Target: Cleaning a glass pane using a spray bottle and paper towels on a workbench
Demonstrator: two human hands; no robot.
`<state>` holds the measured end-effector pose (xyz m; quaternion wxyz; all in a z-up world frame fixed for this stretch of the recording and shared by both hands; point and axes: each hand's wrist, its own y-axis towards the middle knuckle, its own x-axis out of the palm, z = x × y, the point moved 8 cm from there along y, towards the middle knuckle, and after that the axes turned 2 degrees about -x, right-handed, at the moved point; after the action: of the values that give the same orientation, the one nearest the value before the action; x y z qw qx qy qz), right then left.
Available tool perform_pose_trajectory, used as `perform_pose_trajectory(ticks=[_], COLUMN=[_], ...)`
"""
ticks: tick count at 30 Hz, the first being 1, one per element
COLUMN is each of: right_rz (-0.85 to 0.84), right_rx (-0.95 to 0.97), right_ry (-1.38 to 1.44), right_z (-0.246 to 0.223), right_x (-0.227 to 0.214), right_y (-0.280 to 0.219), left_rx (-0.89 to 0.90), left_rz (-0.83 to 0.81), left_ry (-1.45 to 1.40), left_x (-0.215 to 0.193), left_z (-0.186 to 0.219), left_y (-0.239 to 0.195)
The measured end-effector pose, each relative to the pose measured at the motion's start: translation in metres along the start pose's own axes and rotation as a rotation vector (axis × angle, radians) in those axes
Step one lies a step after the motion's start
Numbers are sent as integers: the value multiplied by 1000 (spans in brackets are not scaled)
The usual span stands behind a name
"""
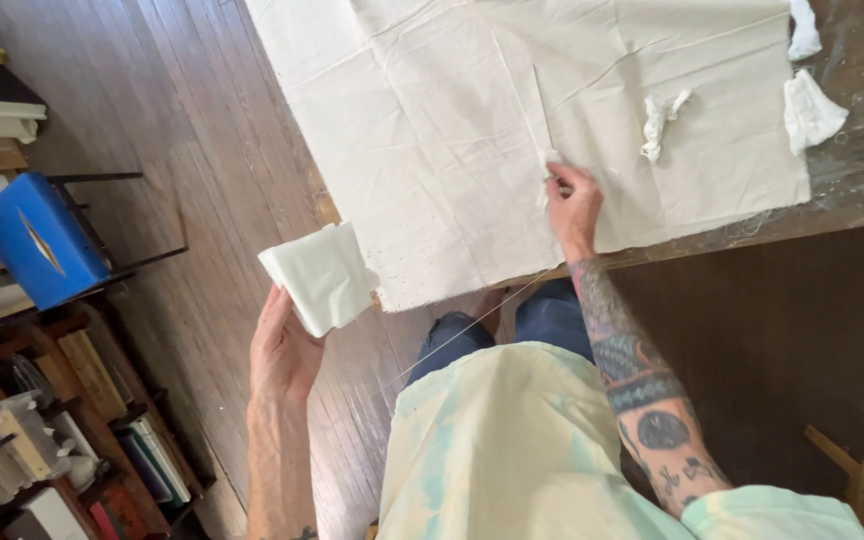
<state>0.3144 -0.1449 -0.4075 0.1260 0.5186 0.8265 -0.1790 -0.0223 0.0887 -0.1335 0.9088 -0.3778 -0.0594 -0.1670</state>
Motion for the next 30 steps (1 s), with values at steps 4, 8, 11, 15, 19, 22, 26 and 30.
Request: perform_pose_trajectory(ticks=[4,8,11,15,19,22,26,30], right_rz=[-26,-265,-546,-546,-294,-64,-24,-7], right_rx=[7,-175,-385,-215,108,80,-30,-10], right_ry=[160,592,655,673,703,207,-61,-79], right_z=[-150,-353,-436,-369,-184,-35,15,-1], right_x=[29,53,72,65,8,-23,-29,-19], right_y=[-62,-151,-217,-186,-80,-36,-30,-48], left_rx=[-5,30,29,4,-40,-34,-7,-6], left_rz=[-31,-126,-167,-110,-64,-41,-54,-36], left_ry=[-26,-180,-192,160,-34,-43,-27,-33], left_x=[-7,-16,-42,-119,-30,-24,-15,-14], left_z=[-9,-24,-52,-63,-20,-15,-7,-6], left_y=[7,9,26,54,17,14,12,8])
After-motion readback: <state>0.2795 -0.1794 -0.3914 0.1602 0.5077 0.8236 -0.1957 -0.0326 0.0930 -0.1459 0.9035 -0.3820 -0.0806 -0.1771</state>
